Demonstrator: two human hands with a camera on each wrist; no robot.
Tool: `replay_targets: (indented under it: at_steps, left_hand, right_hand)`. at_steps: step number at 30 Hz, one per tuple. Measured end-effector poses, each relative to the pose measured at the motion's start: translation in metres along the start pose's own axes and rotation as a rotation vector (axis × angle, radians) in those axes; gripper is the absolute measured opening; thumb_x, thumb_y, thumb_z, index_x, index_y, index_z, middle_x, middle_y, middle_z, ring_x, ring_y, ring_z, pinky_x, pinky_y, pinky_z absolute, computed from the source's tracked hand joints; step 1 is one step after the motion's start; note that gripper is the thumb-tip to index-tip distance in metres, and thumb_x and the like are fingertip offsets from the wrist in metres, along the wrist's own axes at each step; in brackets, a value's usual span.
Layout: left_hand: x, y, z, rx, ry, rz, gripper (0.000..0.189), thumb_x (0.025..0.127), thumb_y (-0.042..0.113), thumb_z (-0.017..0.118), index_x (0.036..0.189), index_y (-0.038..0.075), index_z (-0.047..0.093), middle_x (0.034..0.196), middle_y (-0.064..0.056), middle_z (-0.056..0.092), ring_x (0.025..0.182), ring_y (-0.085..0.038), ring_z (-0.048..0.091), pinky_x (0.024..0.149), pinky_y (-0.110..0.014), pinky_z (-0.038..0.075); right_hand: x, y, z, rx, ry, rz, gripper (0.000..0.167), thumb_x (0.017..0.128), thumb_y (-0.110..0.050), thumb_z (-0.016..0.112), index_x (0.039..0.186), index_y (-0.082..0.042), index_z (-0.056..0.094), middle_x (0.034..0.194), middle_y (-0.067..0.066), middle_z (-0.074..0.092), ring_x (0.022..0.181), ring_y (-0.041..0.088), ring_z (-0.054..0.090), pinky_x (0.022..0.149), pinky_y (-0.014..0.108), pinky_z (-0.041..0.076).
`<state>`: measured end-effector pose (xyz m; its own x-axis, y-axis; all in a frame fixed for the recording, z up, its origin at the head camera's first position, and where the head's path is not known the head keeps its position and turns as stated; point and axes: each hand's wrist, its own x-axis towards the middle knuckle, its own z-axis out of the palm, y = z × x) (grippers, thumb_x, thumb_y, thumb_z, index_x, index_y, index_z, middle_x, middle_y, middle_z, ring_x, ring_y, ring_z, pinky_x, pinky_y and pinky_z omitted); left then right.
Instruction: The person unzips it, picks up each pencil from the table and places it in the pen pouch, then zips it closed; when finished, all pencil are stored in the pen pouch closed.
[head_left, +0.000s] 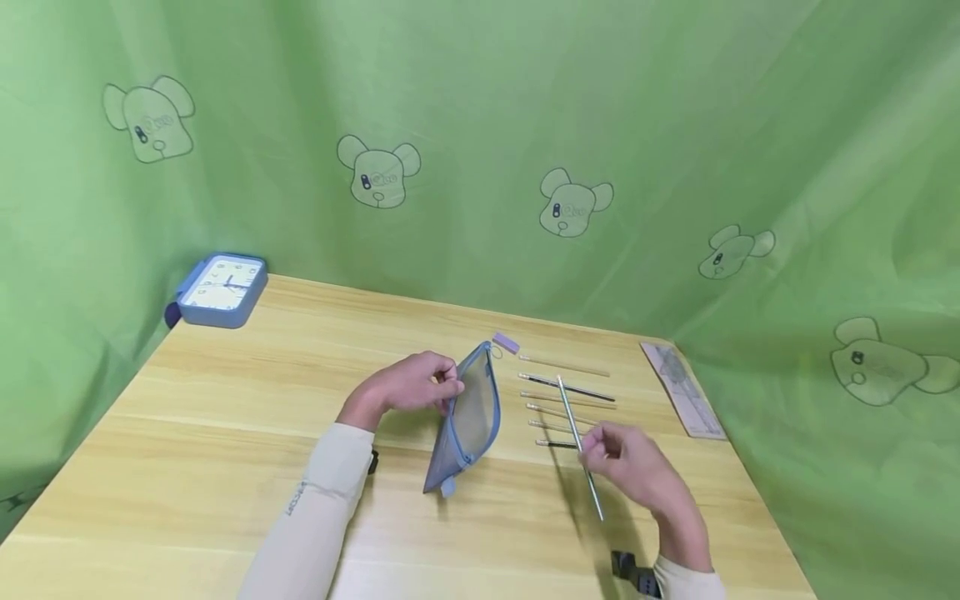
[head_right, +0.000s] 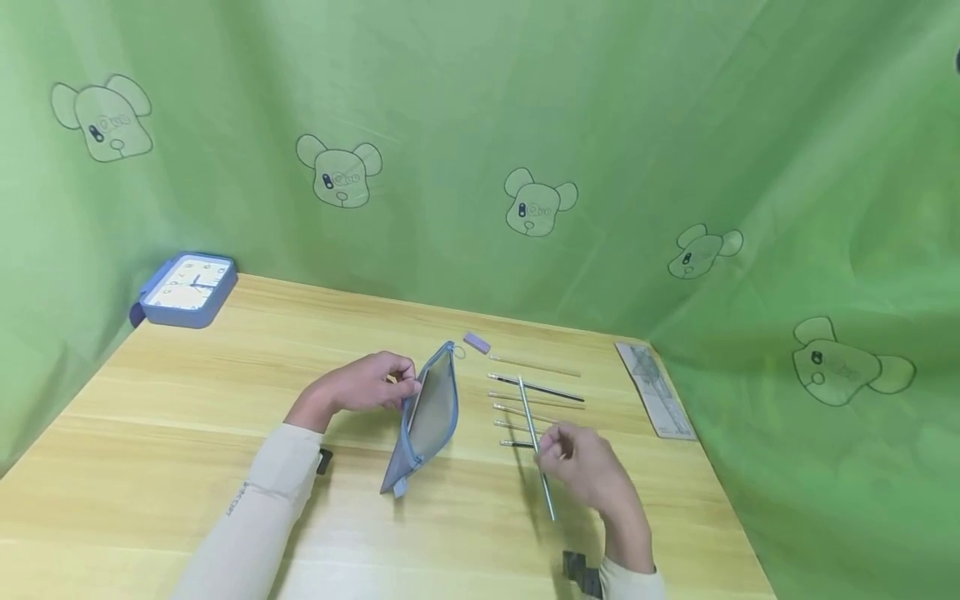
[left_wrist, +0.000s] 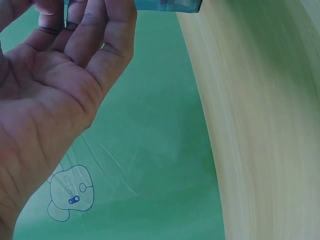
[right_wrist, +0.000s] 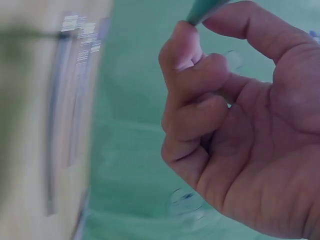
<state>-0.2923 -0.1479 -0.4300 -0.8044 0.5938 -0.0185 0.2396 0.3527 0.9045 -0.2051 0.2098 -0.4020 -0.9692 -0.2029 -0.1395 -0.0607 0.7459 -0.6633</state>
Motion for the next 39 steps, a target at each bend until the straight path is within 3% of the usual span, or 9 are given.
replay_targets:
  at_steps: [4, 9, 17, 21, 26, 34, 39]
  left_hand:
    - [-0.001, -0.001, -0.001, 0.003, 0.004, 0.001, 0.026, 0.110, 0.018, 0.059, 0.086, 0.009, 0.057, 0.090, -0.006, 0.066, 0.092, -0.031, 0.079, 0.086, -0.038, 0.062]
    - [-0.002, -0.001, -0.003, -0.002, 0.020, -0.001, 0.026, 0.110, 0.018, 0.060, 0.086, 0.009, 0.057, 0.088, -0.005, 0.064, 0.090, -0.028, 0.079, 0.084, -0.036, 0.062]
    - [0.001, -0.005, -0.002, -0.011, 0.027, -0.017, 0.027, 0.110, 0.018, 0.060, 0.085, 0.010, 0.057, 0.089, -0.007, 0.066, 0.093, -0.031, 0.079, 0.084, -0.034, 0.061]
    - [0.002, -0.004, -0.002, -0.002, 0.035, -0.013, 0.025, 0.110, 0.019, 0.059, 0.087, 0.009, 0.060, 0.092, -0.006, 0.068, 0.091, -0.028, 0.078, 0.084, -0.036, 0.062]
    - [0.003, -0.003, 0.000, -0.003, 0.027, -0.009, 0.024, 0.110, 0.019, 0.060, 0.088, 0.009, 0.060, 0.092, -0.006, 0.069, 0.087, -0.024, 0.077, 0.089, -0.044, 0.064]
    - [0.008, -0.002, 0.003, -0.003, -0.001, 0.008, 0.023, 0.110, 0.016, 0.059, 0.089, 0.010, 0.058, 0.090, -0.005, 0.068, 0.088, -0.028, 0.078, 0.076, -0.037, 0.060]
    - [0.010, -0.005, 0.006, -0.023, -0.010, 0.023, 0.022, 0.110, 0.014, 0.059, 0.088, 0.008, 0.056, 0.090, -0.006, 0.067, 0.083, -0.020, 0.076, 0.085, -0.046, 0.065]
  right_hand:
    - [0.016, -0.027, -0.012, 0.017, -0.013, -0.081, 0.019, 0.096, -0.006, 0.071, 0.111, 0.001, 0.063, 0.090, 0.004, 0.067, 0.085, 0.011, 0.063, 0.077, 0.024, 0.055]
    - [0.034, -0.051, -0.014, 0.039, -0.088, -0.157, 0.022, 0.092, -0.003, 0.068, 0.112, 0.002, 0.061, 0.087, 0.005, 0.066, 0.081, 0.015, 0.063, 0.073, 0.025, 0.053]
    - [0.051, -0.069, 0.006, 0.077, -0.288, -0.198, 0.020, 0.086, 0.001, 0.064, 0.106, 0.000, 0.061, 0.082, 0.001, 0.061, 0.076, 0.013, 0.056, 0.066, 0.024, 0.047]
    - [0.061, -0.076, 0.017, 0.060, -0.329, -0.223, 0.017, 0.085, 0.000, 0.064, 0.102, -0.001, 0.063, 0.080, 0.000, 0.060, 0.074, 0.013, 0.054, 0.065, 0.024, 0.046]
    - [0.075, -0.086, 0.030, 0.010, -0.279, -0.196, 0.012, 0.086, -0.003, 0.065, 0.098, -0.003, 0.066, 0.079, 0.000, 0.063, 0.072, 0.015, 0.055, 0.064, 0.026, 0.047]
    - [0.095, -0.097, 0.049, -0.098, -0.068, -0.074, 0.008, 0.087, -0.010, 0.071, 0.094, -0.009, 0.066, 0.084, 0.007, 0.072, 0.071, 0.017, 0.060, 0.061, 0.029, 0.048]
    - [0.103, -0.098, 0.065, -0.154, 0.011, -0.008, 0.011, 0.092, -0.012, 0.077, 0.094, -0.010, 0.066, 0.088, 0.008, 0.076, 0.072, 0.018, 0.065, 0.060, 0.027, 0.050]
